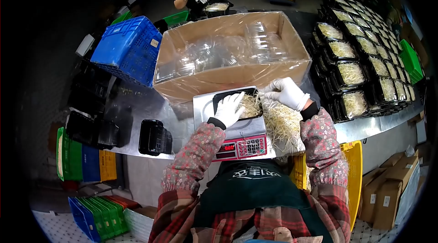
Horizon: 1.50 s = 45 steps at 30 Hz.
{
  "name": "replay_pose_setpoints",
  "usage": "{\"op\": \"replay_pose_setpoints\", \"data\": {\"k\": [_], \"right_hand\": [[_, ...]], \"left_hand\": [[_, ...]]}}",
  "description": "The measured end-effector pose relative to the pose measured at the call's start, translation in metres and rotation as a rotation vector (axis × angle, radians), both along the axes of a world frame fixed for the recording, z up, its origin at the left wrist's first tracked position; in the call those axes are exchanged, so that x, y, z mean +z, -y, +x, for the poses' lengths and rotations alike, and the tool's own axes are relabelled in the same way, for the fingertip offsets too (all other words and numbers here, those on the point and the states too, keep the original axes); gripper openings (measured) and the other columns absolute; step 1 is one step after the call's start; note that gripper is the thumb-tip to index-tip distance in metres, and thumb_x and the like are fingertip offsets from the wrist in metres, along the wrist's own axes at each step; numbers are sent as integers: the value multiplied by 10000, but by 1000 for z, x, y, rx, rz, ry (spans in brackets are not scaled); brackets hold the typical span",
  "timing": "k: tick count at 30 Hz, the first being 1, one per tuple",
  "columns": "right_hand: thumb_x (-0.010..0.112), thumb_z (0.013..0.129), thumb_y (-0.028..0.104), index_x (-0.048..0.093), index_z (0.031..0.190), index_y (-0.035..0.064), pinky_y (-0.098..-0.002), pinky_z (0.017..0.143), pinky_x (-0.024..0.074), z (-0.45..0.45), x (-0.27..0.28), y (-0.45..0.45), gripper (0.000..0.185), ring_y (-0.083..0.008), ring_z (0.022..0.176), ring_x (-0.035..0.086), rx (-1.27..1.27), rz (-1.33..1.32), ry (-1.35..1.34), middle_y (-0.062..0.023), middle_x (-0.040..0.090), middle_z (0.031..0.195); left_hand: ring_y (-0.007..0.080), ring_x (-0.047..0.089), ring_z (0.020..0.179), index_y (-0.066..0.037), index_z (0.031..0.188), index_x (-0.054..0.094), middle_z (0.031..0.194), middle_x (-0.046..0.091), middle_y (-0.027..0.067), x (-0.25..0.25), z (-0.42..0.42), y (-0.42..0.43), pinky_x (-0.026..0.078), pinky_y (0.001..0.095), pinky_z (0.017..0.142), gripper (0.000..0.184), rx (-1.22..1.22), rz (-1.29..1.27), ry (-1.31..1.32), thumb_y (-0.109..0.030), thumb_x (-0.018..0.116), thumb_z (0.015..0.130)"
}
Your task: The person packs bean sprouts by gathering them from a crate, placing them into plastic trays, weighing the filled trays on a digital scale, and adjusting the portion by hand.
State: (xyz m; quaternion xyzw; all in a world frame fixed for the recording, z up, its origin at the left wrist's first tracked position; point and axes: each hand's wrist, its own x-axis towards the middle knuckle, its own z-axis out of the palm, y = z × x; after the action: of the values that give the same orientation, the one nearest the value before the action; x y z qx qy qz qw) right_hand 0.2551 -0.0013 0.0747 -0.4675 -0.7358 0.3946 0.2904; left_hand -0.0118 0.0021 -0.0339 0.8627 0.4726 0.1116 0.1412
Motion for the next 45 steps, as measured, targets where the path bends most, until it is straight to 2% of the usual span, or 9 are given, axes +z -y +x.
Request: {"op": "replay_pose_setpoints", "data": {"k": [6, 9, 19, 23, 27, 31, 39, 43, 45], "right_hand": [[725, 885, 77, 721, 1053, -14, -258, 804, 538, -47, -22, -15, 191, -96, 887, 657, 20, -95, -293, -81, 722, 1009], [694, 811, 67, 689, 1152, 32, -361, 930, 514, -60, -72, -17, 343, -295, 1029, 658, 8, 284, 273, -176, 677, 1113], [505, 906, 198, 644, 964, 0, -478, 862, 501, -122, -135, -18, 248, -410, 966, 625, -222, 256, 361, -243, 643, 993], [524, 883, 157, 629, 1115, -13, -457, 943, 478, -118, -85, -36, 306, -383, 1067, 617, 7, -38, 488, -264, 639, 1116], [585, 898, 169, 579, 1296, 15, -428, 1065, 425, -56, -103, -22, 427, -333, 1242, 543, -186, 580, 48, -196, 608, 1278], [718, 857, 242, 576, 1308, 53, -385, 1032, 456, 88, -71, 12, 509, -311, 1216, 563, -556, 481, -121, -174, 587, 1310], [909, 558, 415, 105, 1580, 183, -692, 1118, 191, 82, -151, 115, 1321, -497, 1474, 72, -347, -111, 774, -233, 72, 1619], [949, 453, 385, 68, 1580, 194, -715, 1090, 235, 88, -169, 86, 1444, -489, 1470, 117, -307, -194, 915, -205, 71, 1625], [959, 445, 388, 42, 1577, 176, -680, 1077, 308, 105, -173, 59, 1472, -482, 1460, 171, -299, -179, 955, -213, 70, 1622]], "left_hand": [[280, 435, 1356, -20, 1511, 316, 1480, 438, 188, 22, -35, 12, 351, 380, 1130, 833, 173, -59, 577, -157, 769, 825], [264, 470, 1327, -10, 1485, 363, 1451, 472, 185, -7, -52, 14, 366, 370, 1116, 669, 187, -78, 784, -69, 666, 891], [298, 573, 1087, -71, 1314, 535, 1386, 520, 110, 17, 5, 0, 467, 449, 938, 416, 130, 115, -241, -252, 519, 940], [314, 577, 1088, -84, 1272, 567, 1287, 575, 119, -3, -13, -22, 473, 439, 946, 363, 31, 282, -83, -235, 471, 957], [311, 551, 1187, -58, 1339, 534, 1297, 584, 152, -5, -18, -24, 442, 430, 1012, 421, 35, 221, 83, -220, 513, 950], [398, 476, 1287, 46, 1380, 462, 1362, 523, 240, 44, 11, -5, 380, 450, 1091, 593, 84, 451, 313, -128, 677, 855], [432, 187, 1466, -16, 1543, 181, 1597, 160, 242, -31, 164, 75, 272, 591, 1142, 1198, -507, -59, -58, -467, 836, 647], [460, 159, 1461, -230, 1584, 95, 1644, 52, 119, -81, 210, 57, 344, 777, 955, 1118, -378, -133, -485, -377, 788, 718], [455, 278, 1408, -230, 1580, 97, 1634, 74, 136, -88, 222, 27, 478, 679, 895, 1116, -182, -124, -407, -258, 807, 719]]}}
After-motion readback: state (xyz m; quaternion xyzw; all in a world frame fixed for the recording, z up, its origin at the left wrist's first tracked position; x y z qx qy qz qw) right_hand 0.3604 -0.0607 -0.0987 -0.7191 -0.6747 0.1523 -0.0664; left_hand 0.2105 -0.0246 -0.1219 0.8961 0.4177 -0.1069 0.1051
